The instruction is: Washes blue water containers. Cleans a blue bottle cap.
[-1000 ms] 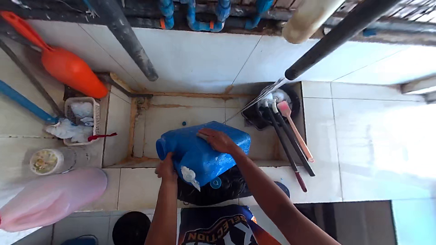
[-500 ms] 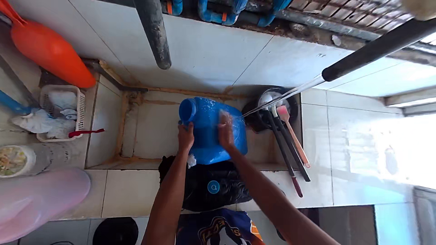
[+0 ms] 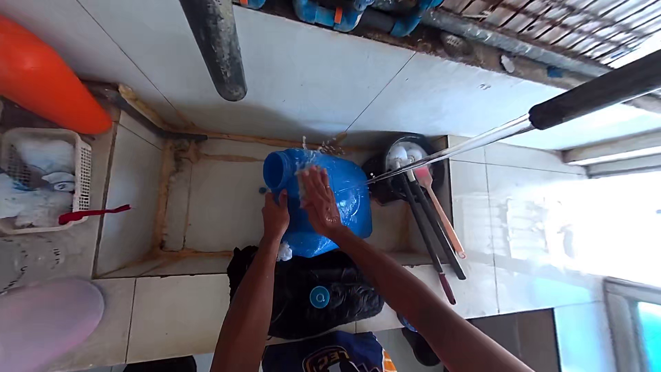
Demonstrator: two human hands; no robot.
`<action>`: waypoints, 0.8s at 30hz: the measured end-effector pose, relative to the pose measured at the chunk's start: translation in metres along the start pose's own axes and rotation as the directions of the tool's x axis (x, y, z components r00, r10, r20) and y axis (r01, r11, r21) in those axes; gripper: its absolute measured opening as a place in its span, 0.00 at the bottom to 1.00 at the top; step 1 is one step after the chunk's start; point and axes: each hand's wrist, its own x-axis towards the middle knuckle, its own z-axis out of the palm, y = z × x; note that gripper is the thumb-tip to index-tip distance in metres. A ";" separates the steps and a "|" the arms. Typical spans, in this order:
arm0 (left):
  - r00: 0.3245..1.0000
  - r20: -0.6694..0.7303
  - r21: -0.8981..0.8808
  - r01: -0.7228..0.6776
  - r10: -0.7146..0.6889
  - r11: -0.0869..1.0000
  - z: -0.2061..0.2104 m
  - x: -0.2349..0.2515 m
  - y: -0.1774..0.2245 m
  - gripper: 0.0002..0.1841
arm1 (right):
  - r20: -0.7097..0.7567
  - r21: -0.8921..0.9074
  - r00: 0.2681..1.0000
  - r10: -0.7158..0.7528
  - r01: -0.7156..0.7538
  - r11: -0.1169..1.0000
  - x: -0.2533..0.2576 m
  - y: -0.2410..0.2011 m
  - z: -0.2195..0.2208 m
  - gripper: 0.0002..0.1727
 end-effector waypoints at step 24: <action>0.991 0.058 0.087 -0.129 0.124 0.988 -0.028 -0.043 0.026 0.25 | -0.059 0.221 0.650 0.758 -0.732 0.645 -0.039 0.147 -0.009 0.26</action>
